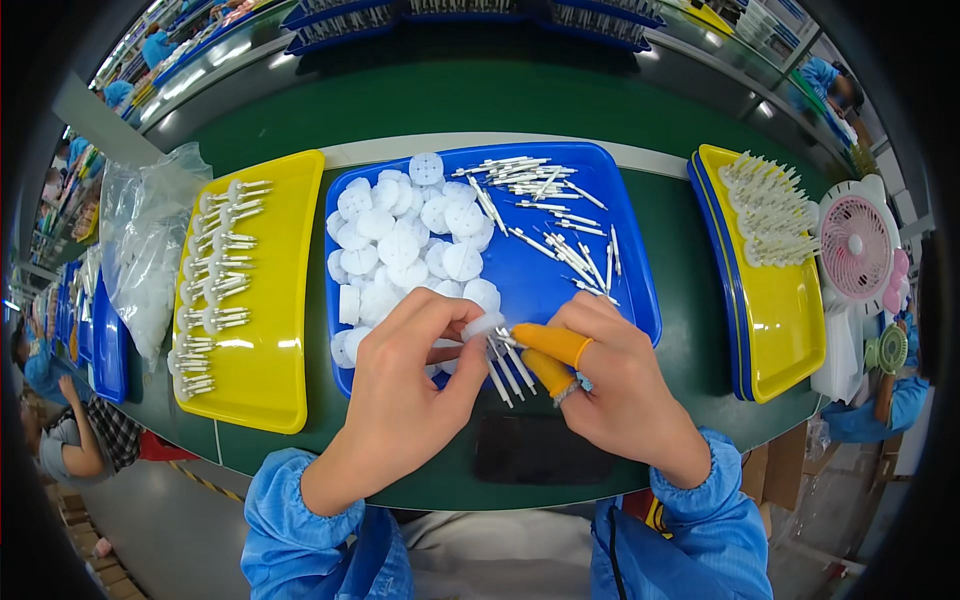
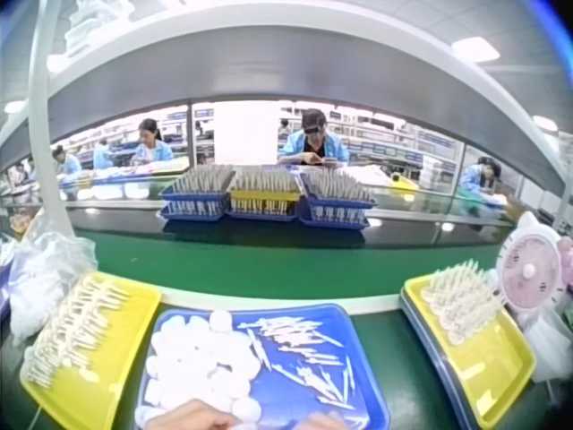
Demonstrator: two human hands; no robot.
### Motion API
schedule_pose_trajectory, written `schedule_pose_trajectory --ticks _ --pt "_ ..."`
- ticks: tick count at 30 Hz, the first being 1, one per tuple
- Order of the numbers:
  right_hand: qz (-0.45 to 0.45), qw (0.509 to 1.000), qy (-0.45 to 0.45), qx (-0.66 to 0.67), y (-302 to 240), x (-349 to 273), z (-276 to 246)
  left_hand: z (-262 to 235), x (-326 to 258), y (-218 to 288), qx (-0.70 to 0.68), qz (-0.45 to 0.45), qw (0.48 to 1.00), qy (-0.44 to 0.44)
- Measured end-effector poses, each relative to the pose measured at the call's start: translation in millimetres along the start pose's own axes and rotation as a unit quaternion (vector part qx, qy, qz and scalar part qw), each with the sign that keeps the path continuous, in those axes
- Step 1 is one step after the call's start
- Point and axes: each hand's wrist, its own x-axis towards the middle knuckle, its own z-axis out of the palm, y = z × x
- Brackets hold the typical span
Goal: The person inserts white plastic rods into the holes of white circular plastic caps. They pick up a cap from a blue tray, insert a rod, and place the assembled unit into a yellow tray. The person repeats this process continuously, moving items from the blue tray to the yellow tray.
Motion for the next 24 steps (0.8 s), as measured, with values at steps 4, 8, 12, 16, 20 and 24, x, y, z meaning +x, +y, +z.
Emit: schedule_pose_trajectory --ticks 4,8,12,16,20,24 --pt "0.000 0.999 0.007 -0.035 6 1 2 1 -1 1 0.000 -0.017 1.000 0.006" --pt "-0.009 0.998 0.003 -0.063 2 4 5 0 -3 1 0.011 -0.031 0.999 -0.007" --pt "-0.011 0.999 0.015 -0.038 0 4 15 6 -4 -2 0.030 0.016 0.999 0.013" --pt "0.000 0.999 0.045 -0.001 -7 3 21 4 -6 -1 0.050 0.027 0.998 0.016" --pt "-0.005 0.996 0.082 0.017 -6 0 24 6 -10 -4 0.058 0.060 0.996 0.018" --pt "0.007 0.994 0.106 0.017 -7 -2 30 12 -12 -1 0.060 0.043 0.997 0.007"
